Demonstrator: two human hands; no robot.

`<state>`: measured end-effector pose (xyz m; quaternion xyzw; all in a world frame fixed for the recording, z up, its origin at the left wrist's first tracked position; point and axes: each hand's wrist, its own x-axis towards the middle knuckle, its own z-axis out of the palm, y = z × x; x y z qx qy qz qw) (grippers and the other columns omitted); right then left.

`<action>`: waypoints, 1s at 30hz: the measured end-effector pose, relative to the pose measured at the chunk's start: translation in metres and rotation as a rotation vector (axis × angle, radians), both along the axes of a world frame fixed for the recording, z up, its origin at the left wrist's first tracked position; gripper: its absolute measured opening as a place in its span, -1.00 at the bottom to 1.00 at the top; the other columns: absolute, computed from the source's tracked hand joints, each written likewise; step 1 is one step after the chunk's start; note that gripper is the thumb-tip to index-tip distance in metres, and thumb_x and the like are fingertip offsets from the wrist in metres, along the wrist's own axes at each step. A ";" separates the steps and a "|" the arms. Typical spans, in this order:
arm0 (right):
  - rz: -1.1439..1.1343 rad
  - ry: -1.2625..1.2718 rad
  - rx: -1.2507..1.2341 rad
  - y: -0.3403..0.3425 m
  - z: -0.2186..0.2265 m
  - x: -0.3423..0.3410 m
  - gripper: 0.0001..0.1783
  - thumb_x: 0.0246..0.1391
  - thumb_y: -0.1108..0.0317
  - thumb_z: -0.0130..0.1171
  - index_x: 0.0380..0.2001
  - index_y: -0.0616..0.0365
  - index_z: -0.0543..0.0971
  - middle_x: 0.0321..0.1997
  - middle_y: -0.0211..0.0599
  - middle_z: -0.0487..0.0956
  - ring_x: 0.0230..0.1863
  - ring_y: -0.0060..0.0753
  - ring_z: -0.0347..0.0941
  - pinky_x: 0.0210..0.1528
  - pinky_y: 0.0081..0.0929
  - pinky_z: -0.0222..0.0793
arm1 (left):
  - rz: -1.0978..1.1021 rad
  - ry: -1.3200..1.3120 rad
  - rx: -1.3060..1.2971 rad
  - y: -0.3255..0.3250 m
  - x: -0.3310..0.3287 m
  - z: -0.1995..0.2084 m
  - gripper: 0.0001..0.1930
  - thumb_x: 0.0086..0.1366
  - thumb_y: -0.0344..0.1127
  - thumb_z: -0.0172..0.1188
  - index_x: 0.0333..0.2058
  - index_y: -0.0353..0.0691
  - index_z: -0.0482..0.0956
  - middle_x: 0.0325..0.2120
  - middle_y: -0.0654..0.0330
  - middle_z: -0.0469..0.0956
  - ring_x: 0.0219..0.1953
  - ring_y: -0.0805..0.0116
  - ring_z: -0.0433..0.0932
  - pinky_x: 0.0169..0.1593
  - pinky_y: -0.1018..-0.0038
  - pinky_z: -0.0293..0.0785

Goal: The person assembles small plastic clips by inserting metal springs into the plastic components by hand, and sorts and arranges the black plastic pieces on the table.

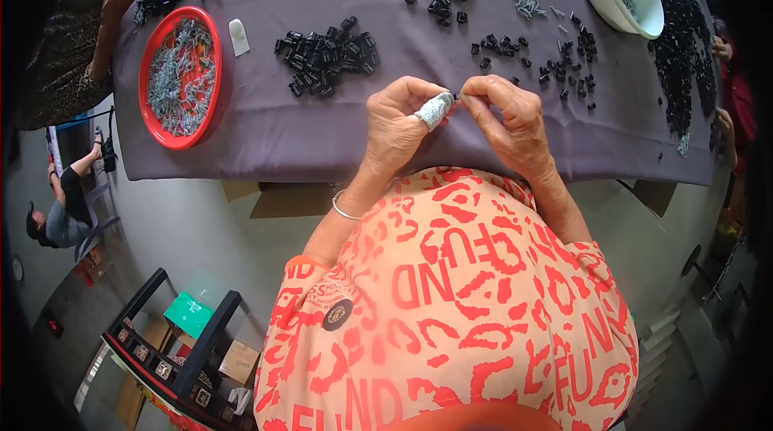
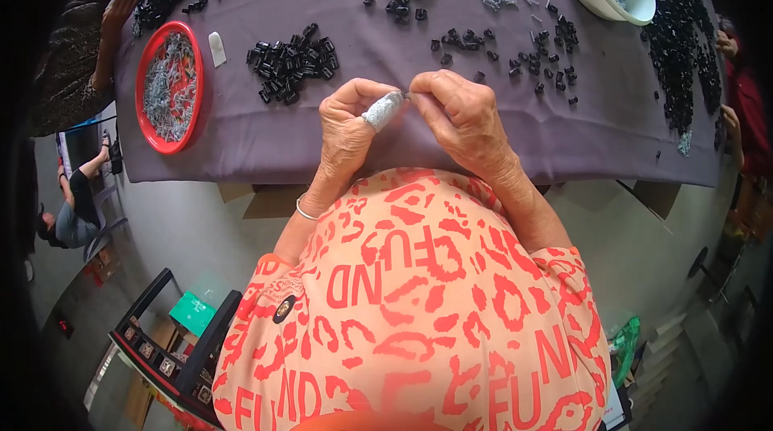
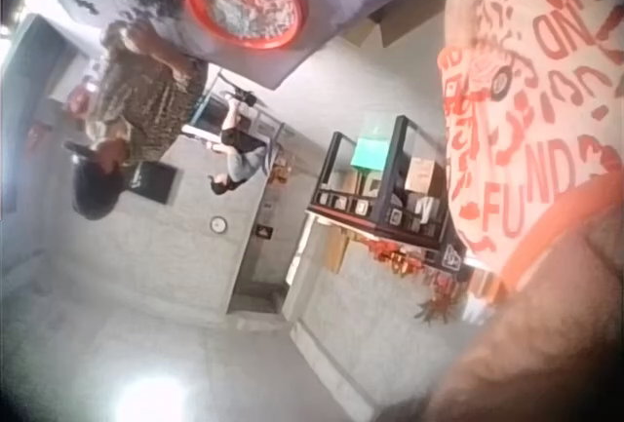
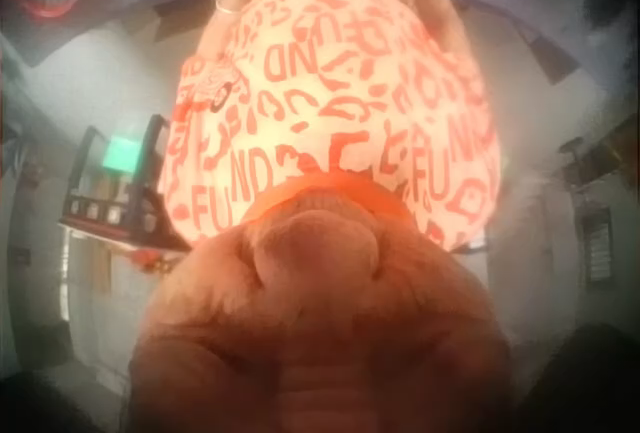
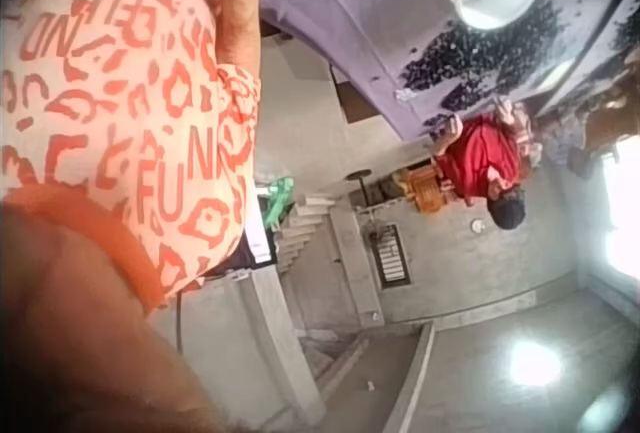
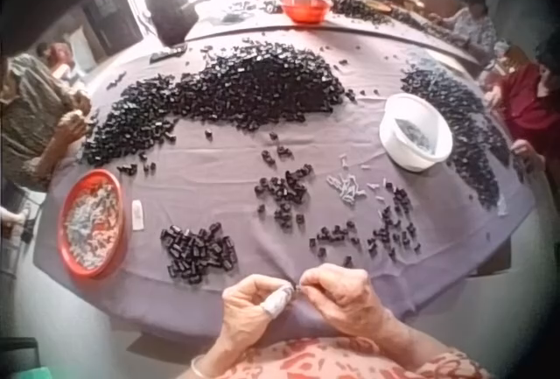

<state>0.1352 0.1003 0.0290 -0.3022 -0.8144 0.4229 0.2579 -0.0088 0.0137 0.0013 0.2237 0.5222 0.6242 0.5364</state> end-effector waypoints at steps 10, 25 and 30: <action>0.077 0.013 -0.016 0.004 0.004 -0.003 -0.87 -0.07 0.63 0.17 -0.39 0.25 0.50 -0.45 -0.26 0.52 -0.49 -0.43 0.45 -0.41 -0.59 0.35 | -0.001 -0.103 0.050 -0.003 -0.002 -0.006 -0.89 0.16 -0.54 0.23 -0.32 -0.37 0.53 -0.44 0.16 0.60 -0.38 0.49 0.58 -0.29 0.62 0.54; -0.298 -0.403 0.698 0.062 -0.037 -0.047 -0.80 -0.12 0.29 0.27 -0.36 0.03 0.55 -0.32 -0.44 0.50 -0.21 -0.31 0.40 -0.18 -0.32 0.22 | 0.068 -0.191 0.142 -0.002 -0.002 -0.011 -0.89 0.17 -0.44 0.25 -0.36 -0.33 0.52 -0.47 0.17 0.60 -0.44 0.49 0.55 -0.27 0.54 0.50; -0.275 -0.209 0.576 0.055 -0.025 -0.030 -0.82 -0.07 0.47 0.22 -0.33 0.13 0.51 -0.36 -0.37 0.57 -0.35 -0.41 0.49 -0.23 -0.44 0.32 | 0.064 -0.179 0.121 -0.003 -0.002 -0.013 -0.89 0.17 -0.44 0.24 -0.36 -0.32 0.52 -0.47 0.18 0.60 -0.43 0.50 0.55 -0.26 0.54 0.50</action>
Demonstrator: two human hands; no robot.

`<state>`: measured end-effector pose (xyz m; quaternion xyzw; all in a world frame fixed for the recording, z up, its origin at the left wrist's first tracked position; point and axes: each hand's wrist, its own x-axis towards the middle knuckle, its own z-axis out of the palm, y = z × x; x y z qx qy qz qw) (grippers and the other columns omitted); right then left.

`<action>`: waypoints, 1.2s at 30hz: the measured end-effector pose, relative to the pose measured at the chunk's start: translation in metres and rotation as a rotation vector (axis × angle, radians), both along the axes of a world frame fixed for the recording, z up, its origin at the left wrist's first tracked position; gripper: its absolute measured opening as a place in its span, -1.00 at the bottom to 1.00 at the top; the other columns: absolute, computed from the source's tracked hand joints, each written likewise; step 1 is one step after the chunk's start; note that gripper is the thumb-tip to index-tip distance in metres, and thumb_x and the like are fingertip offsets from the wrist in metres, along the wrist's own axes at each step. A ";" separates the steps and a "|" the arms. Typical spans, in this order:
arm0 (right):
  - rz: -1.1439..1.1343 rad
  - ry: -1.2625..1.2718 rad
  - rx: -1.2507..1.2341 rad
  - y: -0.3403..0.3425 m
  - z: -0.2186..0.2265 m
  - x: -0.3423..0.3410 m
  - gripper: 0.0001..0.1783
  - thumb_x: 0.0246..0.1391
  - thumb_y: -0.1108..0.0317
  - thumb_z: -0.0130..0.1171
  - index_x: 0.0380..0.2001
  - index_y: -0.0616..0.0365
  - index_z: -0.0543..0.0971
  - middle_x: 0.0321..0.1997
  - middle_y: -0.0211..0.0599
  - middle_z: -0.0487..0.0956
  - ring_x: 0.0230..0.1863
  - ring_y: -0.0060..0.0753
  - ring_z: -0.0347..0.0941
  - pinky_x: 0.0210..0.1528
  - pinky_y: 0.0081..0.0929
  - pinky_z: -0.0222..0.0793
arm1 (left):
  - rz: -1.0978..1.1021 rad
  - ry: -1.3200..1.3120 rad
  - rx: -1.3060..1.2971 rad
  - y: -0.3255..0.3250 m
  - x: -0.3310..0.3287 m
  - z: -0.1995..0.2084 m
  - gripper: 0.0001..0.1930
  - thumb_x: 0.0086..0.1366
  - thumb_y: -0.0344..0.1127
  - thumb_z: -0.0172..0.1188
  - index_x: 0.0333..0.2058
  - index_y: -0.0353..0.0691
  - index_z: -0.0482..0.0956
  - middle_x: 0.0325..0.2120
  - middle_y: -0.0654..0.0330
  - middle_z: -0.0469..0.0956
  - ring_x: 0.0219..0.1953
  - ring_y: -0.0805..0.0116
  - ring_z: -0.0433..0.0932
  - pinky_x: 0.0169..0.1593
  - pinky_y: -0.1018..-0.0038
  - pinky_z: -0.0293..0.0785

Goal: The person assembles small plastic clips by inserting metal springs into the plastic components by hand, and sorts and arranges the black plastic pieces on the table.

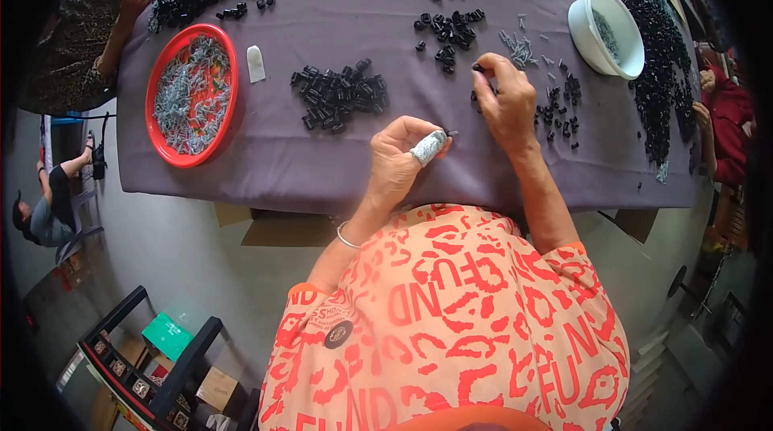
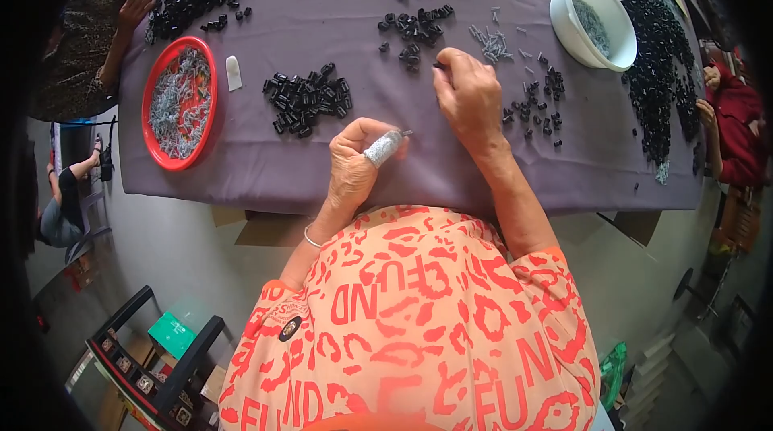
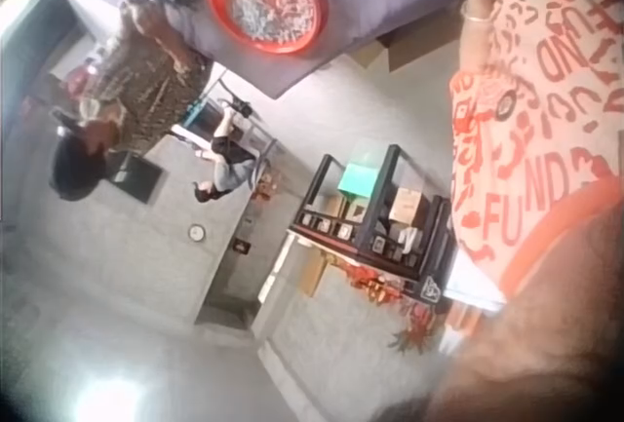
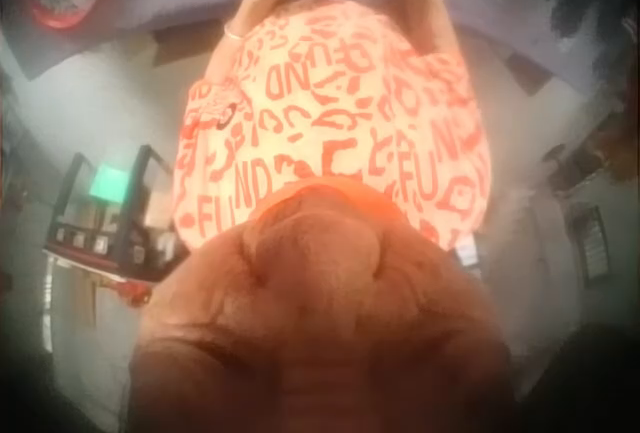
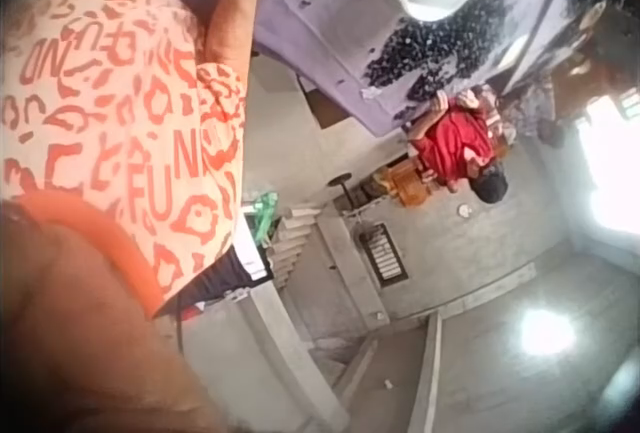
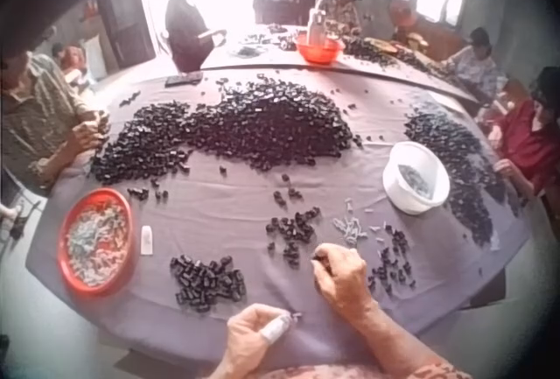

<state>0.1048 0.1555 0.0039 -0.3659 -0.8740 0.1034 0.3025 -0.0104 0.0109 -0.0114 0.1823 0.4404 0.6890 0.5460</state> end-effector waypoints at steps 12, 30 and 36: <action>0.281 0.936 -1.336 -0.031 0.023 0.041 -0.76 0.12 0.54 0.09 -0.11 0.30 0.49 -0.23 -0.21 0.59 -0.26 -0.47 0.54 -0.26 -0.56 0.47 | 0.017 0.025 0.047 0.007 -0.005 0.023 -0.93 0.20 -0.49 0.19 -0.34 -0.34 0.52 -0.44 0.14 0.61 -0.40 0.46 0.57 -0.29 0.54 0.53; 0.140 0.347 -0.523 -0.036 0.018 0.055 -0.79 -0.03 0.67 0.13 -0.27 0.26 0.54 -0.28 -0.38 0.51 -0.33 -0.65 0.41 -0.32 -0.65 0.37 | 0.008 0.159 -0.073 0.005 0.011 0.028 -0.92 0.19 -0.49 0.22 -0.34 -0.33 0.52 -0.45 0.17 0.60 -0.40 0.50 0.57 -0.35 0.60 0.51; 0.163 0.776 -1.295 -0.042 0.028 0.058 -0.79 0.04 0.66 0.12 -0.21 0.32 0.55 -0.25 -0.38 0.52 -0.35 -0.62 0.46 -0.27 -0.70 0.39 | 0.007 0.220 -0.108 0.003 0.013 0.036 -0.90 0.16 -0.49 0.25 -0.34 -0.33 0.53 -0.45 0.19 0.60 -0.38 0.51 0.57 -0.28 0.61 0.52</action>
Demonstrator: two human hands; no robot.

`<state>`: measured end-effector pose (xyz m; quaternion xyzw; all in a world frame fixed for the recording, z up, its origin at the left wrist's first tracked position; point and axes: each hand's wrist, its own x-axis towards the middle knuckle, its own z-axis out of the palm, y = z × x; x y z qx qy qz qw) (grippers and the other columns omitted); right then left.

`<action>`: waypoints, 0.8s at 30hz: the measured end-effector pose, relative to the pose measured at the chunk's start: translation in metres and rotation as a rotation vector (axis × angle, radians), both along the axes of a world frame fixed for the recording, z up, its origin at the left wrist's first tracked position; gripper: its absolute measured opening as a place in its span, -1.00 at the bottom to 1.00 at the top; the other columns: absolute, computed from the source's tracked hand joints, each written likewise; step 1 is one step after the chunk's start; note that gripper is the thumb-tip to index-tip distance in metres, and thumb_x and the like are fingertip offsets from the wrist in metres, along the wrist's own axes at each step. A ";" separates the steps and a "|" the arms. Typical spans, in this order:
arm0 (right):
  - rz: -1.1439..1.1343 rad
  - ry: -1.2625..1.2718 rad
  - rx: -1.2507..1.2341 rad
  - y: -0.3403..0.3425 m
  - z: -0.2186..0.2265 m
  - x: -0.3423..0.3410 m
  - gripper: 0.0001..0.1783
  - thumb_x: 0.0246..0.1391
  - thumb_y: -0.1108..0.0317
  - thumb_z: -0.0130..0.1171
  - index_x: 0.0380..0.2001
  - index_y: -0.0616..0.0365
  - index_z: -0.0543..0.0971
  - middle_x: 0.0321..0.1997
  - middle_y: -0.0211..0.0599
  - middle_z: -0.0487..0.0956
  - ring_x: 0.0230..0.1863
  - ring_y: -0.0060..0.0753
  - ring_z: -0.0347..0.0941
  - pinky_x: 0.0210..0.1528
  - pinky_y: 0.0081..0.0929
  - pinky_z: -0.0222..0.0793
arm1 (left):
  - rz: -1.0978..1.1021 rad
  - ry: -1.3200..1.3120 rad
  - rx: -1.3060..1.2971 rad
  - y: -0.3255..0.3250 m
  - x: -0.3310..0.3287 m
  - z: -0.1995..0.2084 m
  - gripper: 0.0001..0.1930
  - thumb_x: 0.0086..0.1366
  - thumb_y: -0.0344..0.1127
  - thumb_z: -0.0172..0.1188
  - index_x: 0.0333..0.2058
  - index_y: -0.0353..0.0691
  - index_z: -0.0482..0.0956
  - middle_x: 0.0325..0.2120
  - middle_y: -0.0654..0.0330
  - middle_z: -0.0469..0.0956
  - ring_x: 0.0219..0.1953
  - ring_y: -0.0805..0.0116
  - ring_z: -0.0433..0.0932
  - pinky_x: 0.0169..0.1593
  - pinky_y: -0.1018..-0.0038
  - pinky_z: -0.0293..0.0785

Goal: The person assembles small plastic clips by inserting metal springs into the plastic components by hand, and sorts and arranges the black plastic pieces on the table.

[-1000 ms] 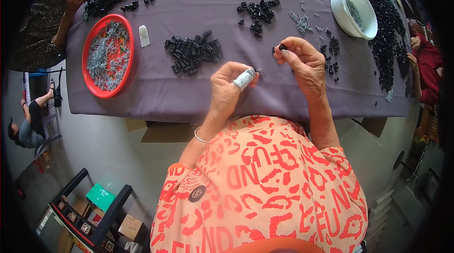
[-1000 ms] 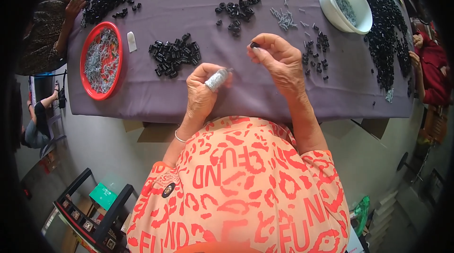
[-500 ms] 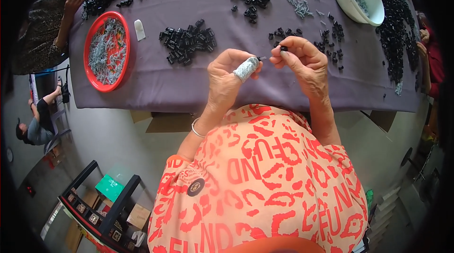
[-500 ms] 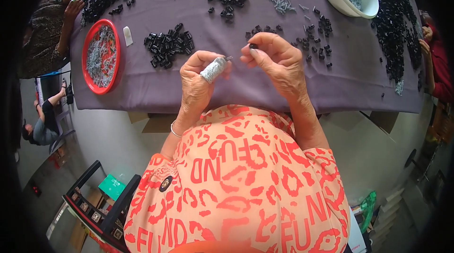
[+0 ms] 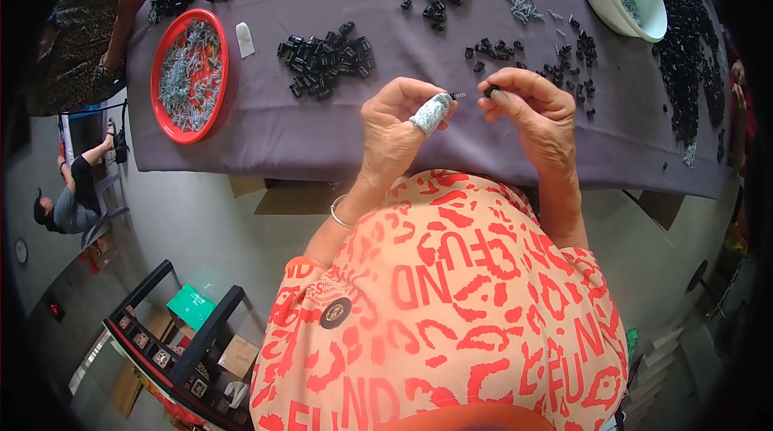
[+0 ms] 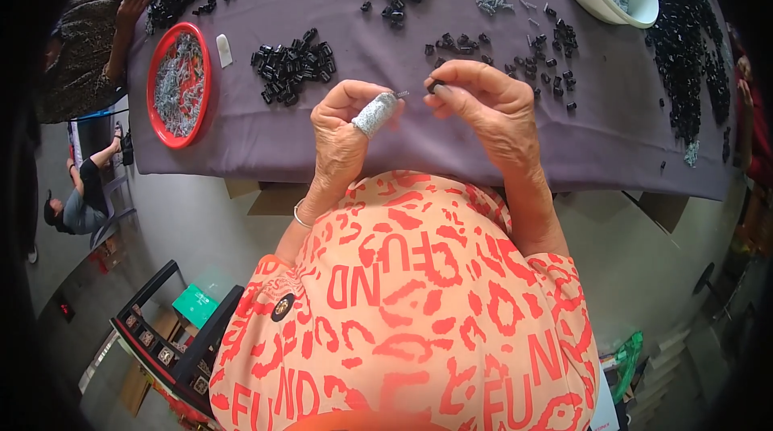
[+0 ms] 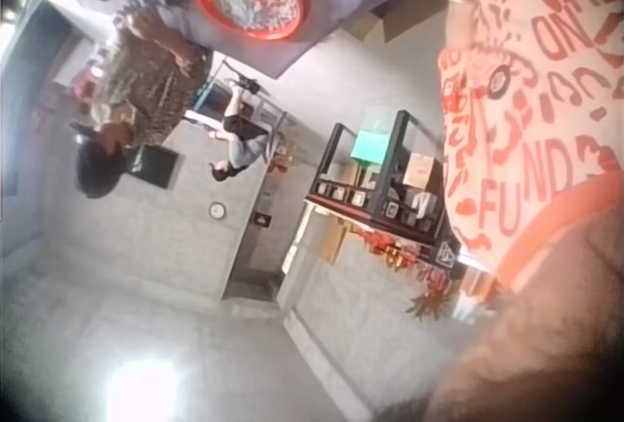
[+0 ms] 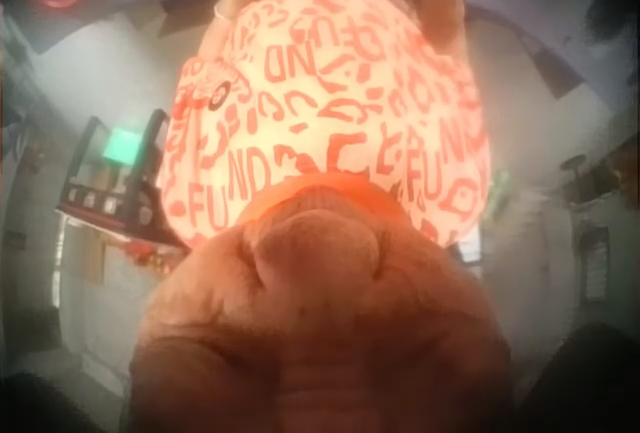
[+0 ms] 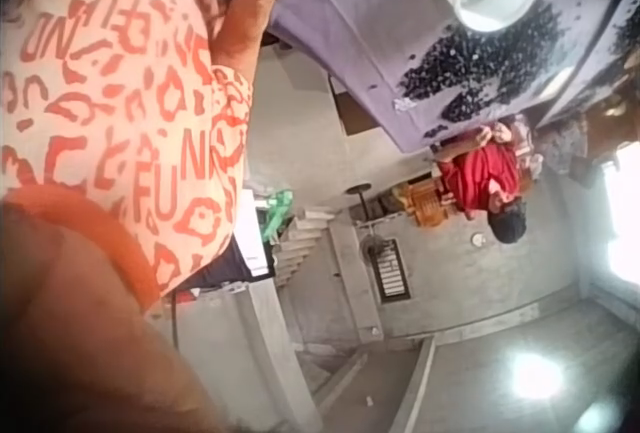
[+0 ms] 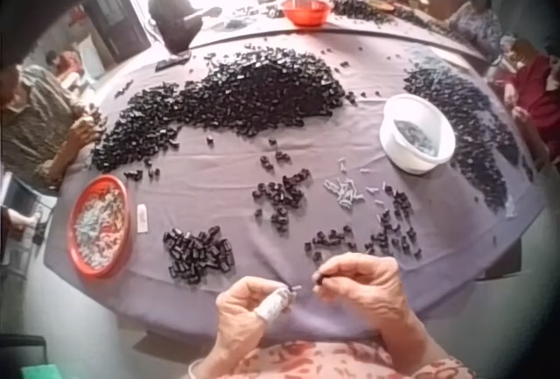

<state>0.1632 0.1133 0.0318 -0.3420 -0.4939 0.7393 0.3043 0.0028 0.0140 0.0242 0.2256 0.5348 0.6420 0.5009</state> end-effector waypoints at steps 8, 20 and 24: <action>-0.087 0.027 0.221 -0.014 0.005 -0.005 -0.78 0.03 0.66 0.15 -0.21 0.33 0.54 -0.27 -0.32 0.57 -0.26 -0.56 0.52 -0.21 -0.63 0.48 | 0.001 0.147 0.059 -0.002 0.000 0.005 -0.89 0.13 -0.52 0.28 -0.35 -0.32 0.54 -0.42 0.20 0.60 -0.36 0.51 0.59 -0.24 0.64 0.54; 0.015 -0.107 0.396 -0.024 0.008 -0.010 -0.80 0.03 0.69 0.12 -0.23 0.35 0.52 -0.31 -0.32 0.57 -0.25 -0.58 0.53 -0.15 -0.68 0.45 | -0.014 0.200 0.123 -0.006 -0.002 0.005 -0.86 0.10 -0.55 0.29 -0.34 -0.33 0.56 -0.39 0.22 0.60 -0.34 0.54 0.58 -0.23 0.64 0.53; 0.016 -0.109 0.411 -0.026 0.004 -0.012 -0.80 0.03 0.70 0.12 -0.23 0.34 0.52 -0.31 -0.33 0.57 -0.25 -0.59 0.52 -0.16 -0.70 0.44 | -0.033 0.180 0.144 -0.007 -0.001 0.004 -0.86 0.11 -0.57 0.26 -0.31 -0.36 0.56 -0.38 0.21 0.60 -0.32 0.52 0.58 -0.20 0.63 0.52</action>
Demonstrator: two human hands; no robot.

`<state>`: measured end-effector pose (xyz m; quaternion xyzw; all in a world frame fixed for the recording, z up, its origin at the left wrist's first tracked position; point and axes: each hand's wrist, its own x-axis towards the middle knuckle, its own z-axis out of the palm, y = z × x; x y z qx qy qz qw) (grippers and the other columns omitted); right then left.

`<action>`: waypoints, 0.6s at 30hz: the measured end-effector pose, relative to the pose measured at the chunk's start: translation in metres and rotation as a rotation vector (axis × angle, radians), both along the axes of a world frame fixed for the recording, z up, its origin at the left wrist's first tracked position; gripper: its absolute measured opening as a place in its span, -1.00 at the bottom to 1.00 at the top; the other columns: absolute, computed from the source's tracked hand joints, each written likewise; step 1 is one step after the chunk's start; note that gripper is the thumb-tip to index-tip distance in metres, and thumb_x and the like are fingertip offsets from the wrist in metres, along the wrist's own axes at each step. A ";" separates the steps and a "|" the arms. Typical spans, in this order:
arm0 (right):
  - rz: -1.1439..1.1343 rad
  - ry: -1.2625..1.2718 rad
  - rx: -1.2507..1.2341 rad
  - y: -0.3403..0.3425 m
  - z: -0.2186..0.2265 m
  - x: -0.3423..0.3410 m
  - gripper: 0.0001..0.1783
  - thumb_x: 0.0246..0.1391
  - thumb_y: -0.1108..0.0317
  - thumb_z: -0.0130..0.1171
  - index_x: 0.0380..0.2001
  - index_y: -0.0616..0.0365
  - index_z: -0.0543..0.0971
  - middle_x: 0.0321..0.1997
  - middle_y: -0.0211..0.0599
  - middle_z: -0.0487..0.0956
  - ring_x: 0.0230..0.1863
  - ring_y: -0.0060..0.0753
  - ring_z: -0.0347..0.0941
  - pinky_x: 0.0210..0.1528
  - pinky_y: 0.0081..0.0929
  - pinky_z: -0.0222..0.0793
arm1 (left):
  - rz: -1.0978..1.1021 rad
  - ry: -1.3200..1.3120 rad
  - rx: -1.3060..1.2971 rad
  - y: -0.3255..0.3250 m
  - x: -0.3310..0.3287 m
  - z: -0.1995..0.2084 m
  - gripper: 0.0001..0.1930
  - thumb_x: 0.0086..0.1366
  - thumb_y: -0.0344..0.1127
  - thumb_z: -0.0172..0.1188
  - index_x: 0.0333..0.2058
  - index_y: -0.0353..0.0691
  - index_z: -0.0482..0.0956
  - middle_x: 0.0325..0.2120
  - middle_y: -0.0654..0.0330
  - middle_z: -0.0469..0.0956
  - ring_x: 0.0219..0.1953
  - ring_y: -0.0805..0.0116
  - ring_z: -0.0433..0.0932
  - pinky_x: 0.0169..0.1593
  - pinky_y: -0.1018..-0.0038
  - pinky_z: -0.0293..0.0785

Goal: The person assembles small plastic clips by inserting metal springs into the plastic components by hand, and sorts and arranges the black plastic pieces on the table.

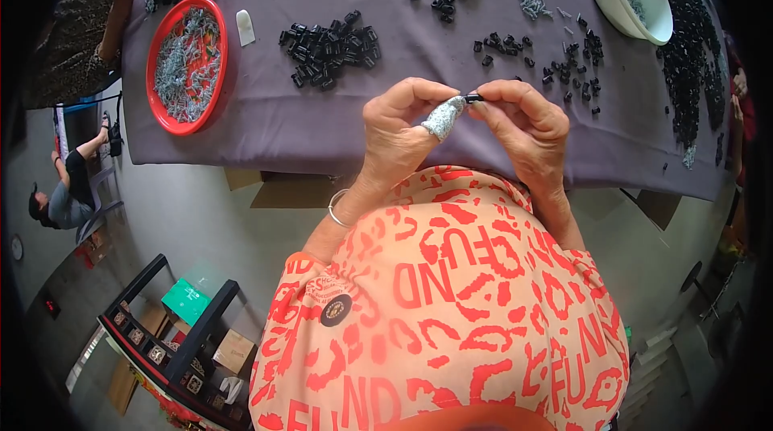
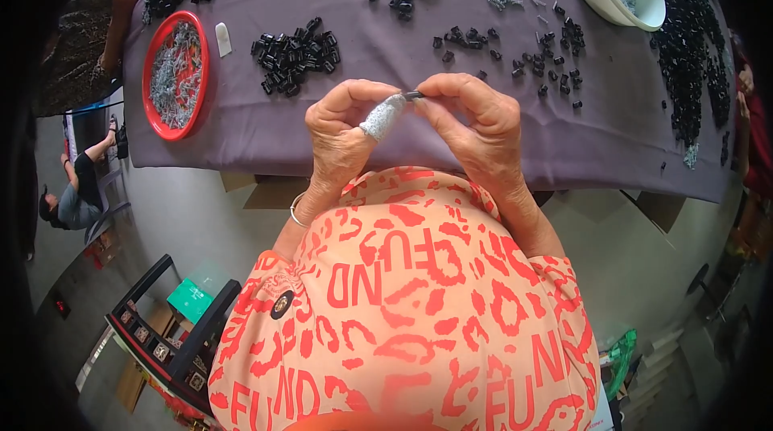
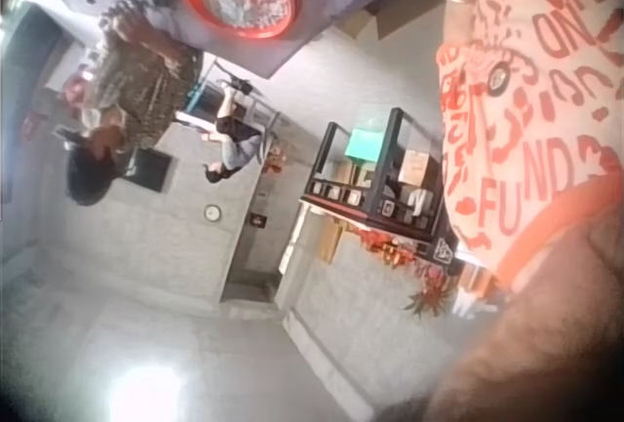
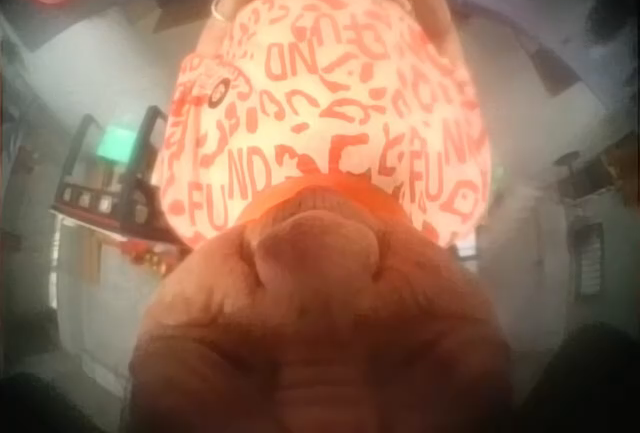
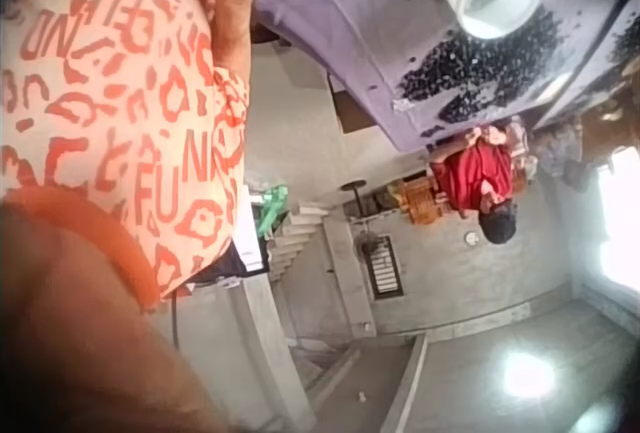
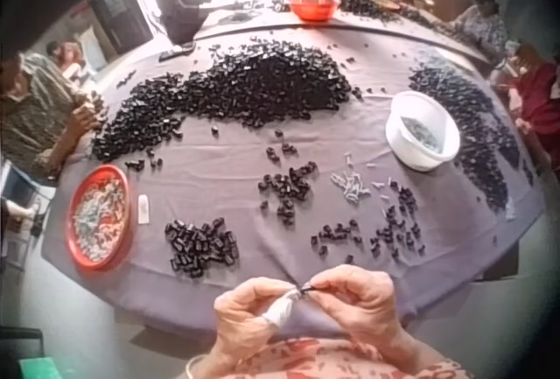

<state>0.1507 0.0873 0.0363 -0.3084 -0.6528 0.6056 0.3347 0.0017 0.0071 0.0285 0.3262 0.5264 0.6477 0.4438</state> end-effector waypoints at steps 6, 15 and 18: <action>-0.003 -0.033 -0.013 0.002 -0.004 0.000 -0.81 0.03 0.70 0.12 -0.24 0.33 0.53 -0.31 -0.35 0.57 -0.26 -0.61 0.52 -0.19 -0.72 0.43 | 0.007 0.002 -0.087 -0.002 0.000 0.002 -0.85 0.11 -0.59 0.24 -0.30 -0.37 0.58 -0.37 0.21 0.61 -0.29 0.51 0.58 -0.18 0.62 0.51; -0.012 -0.121 0.402 0.006 -0.012 -0.007 -0.80 -0.10 0.72 0.20 -0.34 0.30 0.56 -0.33 -0.26 0.60 -0.27 -0.44 0.56 -0.19 -0.58 0.46 | 0.019 0.058 -0.123 -0.002 0.002 -0.014 -0.84 0.12 -0.65 0.18 -0.29 -0.37 0.59 -0.39 0.22 0.59 -0.33 0.53 0.55 -0.20 0.64 0.49; -0.015 -0.125 0.371 0.007 -0.015 -0.006 -0.78 -0.14 0.72 0.22 -0.36 0.28 0.56 -0.33 -0.23 0.60 -0.27 -0.39 0.56 -0.19 -0.53 0.46 | 0.012 0.010 -0.126 0.000 0.004 -0.018 -0.85 0.12 -0.62 0.19 -0.29 -0.36 0.59 -0.40 0.24 0.59 -0.35 0.56 0.54 -0.24 0.66 0.48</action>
